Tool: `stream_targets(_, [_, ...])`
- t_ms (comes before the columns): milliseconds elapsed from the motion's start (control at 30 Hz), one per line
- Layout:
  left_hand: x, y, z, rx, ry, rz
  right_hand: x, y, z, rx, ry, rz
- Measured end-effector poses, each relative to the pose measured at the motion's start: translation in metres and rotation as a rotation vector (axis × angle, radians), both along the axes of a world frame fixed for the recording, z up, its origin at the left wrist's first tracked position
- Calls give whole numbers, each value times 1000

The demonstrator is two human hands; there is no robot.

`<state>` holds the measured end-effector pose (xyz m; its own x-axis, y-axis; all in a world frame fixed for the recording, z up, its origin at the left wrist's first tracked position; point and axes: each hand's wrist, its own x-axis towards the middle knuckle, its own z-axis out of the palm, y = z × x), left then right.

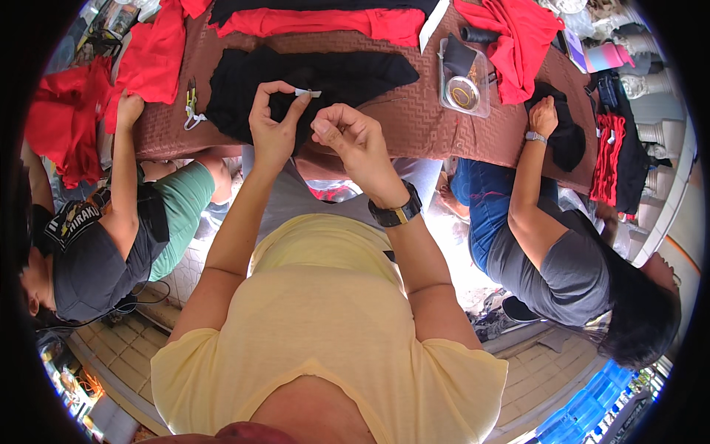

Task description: The person attaches a plastic tag to a black garment by hand and uses a small cutter to trim excess material.

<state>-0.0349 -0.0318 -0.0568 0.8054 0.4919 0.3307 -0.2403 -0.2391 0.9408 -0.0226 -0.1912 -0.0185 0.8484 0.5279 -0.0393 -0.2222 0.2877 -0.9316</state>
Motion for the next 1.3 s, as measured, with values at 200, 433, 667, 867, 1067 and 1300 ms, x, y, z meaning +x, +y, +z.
stream_targets(200, [3,0,-5,-22,-28,-7,6,-2,-6,19,81,-21])
stream_targets(433, [16,20,2,71,-112,107,19,-17,-14,-111,243,41])
stream_targets(667, [38,36,36,82,-138,15,18,-29,10,-311,-55,174])
stream_targets(867, [58,43,50,-5,-107,-25,16,-36,31,-182,-212,186])
stream_targets(1067, [68,60,41,32,-86,19,-2,-73,76,-163,-330,172])
stream_targets(1300, [82,79,-2,17,-30,29,-31,-161,112,152,-415,37])
